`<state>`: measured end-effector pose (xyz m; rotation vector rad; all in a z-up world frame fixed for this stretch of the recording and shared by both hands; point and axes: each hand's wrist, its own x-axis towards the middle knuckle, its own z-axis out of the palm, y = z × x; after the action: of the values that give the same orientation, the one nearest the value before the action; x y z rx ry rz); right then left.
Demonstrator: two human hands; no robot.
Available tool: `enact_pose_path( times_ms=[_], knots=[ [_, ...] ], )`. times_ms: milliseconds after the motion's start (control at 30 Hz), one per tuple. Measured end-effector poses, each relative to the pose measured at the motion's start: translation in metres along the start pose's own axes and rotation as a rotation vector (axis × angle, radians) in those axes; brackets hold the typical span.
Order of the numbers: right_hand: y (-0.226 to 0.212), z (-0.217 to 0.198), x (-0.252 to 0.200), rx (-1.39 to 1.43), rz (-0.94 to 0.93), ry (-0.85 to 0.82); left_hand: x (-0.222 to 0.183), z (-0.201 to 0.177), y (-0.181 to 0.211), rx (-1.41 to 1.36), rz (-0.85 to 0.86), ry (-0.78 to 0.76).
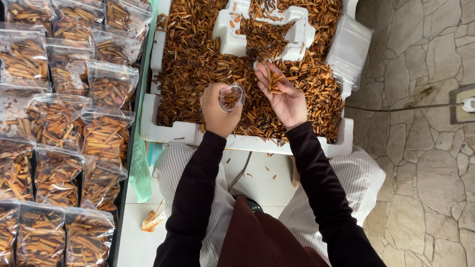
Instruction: The person scoops dried brown snack sticks from a large white bin into small clear plastic bags using their hands. They fill each bag, seal it, and place it on a tray to the left. The process repeats continuously throughout the clip.
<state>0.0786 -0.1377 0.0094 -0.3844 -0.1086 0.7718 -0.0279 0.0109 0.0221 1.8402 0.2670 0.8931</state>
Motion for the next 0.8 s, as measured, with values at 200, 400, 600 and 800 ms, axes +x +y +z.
enact_pose_path(
  times_ms=[200,400,600,800],
  knots=[
    [0.005,0.008,-0.001,-0.003,0.014,-0.001,0.0,0.003,0.001,-0.004,-0.015,0.018],
    [0.006,0.019,-0.005,0.107,0.069,-0.039,-0.001,0.006,-0.001,0.008,-0.027,0.007],
    [0.011,0.016,-0.004,0.037,0.037,-0.044,-0.001,0.006,-0.001,0.007,-0.038,-0.001],
    [0.016,0.023,-0.006,0.068,0.08,-0.046,-0.001,0.006,0.001,0.006,-0.034,-0.017]
  ],
)
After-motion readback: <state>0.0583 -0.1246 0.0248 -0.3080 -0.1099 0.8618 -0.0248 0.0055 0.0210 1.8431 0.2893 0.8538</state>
